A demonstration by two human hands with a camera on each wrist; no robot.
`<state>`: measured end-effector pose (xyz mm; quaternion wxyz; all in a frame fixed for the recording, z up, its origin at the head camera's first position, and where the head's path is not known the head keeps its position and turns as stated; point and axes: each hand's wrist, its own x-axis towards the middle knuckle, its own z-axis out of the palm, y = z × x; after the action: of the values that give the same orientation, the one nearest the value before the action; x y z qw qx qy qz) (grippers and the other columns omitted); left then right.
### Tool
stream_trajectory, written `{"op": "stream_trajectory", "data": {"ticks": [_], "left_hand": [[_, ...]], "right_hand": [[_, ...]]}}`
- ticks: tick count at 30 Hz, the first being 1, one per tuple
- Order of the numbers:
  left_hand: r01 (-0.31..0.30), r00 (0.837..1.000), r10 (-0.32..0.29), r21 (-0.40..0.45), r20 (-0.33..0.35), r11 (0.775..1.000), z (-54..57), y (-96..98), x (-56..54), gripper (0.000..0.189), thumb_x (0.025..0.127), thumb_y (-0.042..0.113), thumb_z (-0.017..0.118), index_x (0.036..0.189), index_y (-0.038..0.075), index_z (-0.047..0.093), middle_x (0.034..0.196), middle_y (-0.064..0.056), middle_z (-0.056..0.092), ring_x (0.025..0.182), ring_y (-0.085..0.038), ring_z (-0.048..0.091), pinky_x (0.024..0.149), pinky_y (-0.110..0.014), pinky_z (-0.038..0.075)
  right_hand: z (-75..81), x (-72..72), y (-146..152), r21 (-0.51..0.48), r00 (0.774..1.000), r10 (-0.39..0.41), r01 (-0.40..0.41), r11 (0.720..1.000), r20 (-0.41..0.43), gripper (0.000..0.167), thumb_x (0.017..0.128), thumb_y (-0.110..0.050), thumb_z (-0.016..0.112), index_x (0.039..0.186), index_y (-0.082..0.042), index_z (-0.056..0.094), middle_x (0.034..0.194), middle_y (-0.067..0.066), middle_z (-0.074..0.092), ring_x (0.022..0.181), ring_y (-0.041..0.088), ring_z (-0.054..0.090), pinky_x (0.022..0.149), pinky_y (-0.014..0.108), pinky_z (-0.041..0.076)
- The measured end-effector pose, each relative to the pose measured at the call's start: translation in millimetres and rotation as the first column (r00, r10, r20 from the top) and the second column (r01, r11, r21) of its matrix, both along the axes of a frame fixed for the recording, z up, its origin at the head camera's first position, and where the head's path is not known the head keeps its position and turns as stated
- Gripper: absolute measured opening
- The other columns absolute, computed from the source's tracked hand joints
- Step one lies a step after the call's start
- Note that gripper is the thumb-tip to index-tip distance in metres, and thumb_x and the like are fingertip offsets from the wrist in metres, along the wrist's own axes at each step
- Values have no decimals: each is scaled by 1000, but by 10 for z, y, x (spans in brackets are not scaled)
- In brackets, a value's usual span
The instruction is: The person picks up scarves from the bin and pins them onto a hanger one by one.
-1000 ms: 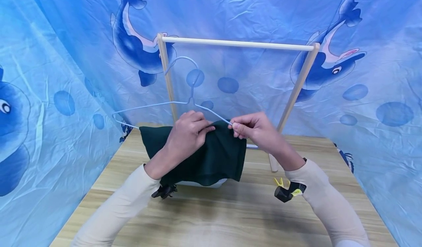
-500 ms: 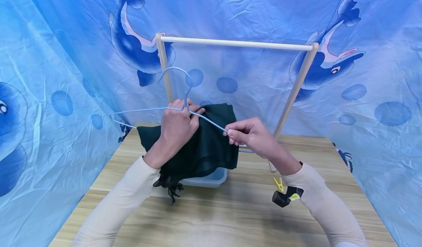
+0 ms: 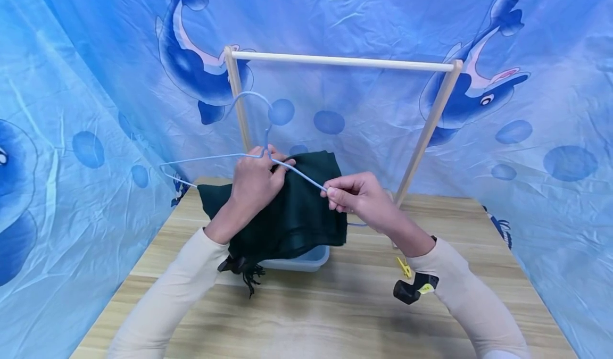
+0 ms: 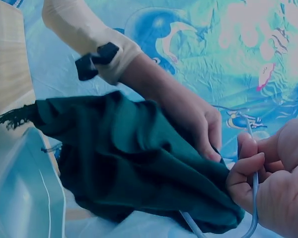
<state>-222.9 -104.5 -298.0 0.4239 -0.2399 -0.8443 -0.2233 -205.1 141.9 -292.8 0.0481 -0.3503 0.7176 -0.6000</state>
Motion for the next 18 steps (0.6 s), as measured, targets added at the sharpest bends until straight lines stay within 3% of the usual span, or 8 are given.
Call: {"op": "stream_trajectory", "data": {"ticks": [3,5,12,15,18], "left_hand": [[139,985,-139,9,99,990,-24,-33,30,12,92,15,77,95,4,82,79,-6,66,69,-22,58,59,-35,45],[218,969,-215,-11,125,976,-49,-47,52,10,92,14,78,94,5,82,79,-3,66,71,-19,58,62,-34,46],[395,919,-388,-155,73,906,-147,-69,126,8,88,13,81,93,7,82,84,-1,69,78,-17,58,69,-31,47],[416,908,-416,-216,47,883,-182,-69,158,10,87,13,82,95,8,83,86,-1,70,81,-18,58,70,-32,44],[376,922,-387,-259,8,890,-214,-40,175,14,86,15,83,99,10,83,89,-2,70,83,-19,58,70,-32,44]], "right_hand": [[27,-12,2,-24,998,-64,65,998,24,19,102,2,57,104,17,69,74,0,66,66,8,58,64,18,54],[44,-28,5,-40,995,-94,96,995,42,20,102,3,56,105,19,67,74,-2,66,66,8,58,65,18,53],[105,-80,33,-67,988,-153,154,986,32,23,103,2,54,110,22,64,77,-2,67,70,8,58,67,19,53],[139,-91,57,-70,987,-161,162,984,29,24,104,3,52,112,22,63,78,-2,68,70,8,59,68,20,53],[174,-89,68,-57,988,-156,157,986,11,24,104,1,53,112,20,65,78,-3,69,70,9,59,69,20,54]]}}
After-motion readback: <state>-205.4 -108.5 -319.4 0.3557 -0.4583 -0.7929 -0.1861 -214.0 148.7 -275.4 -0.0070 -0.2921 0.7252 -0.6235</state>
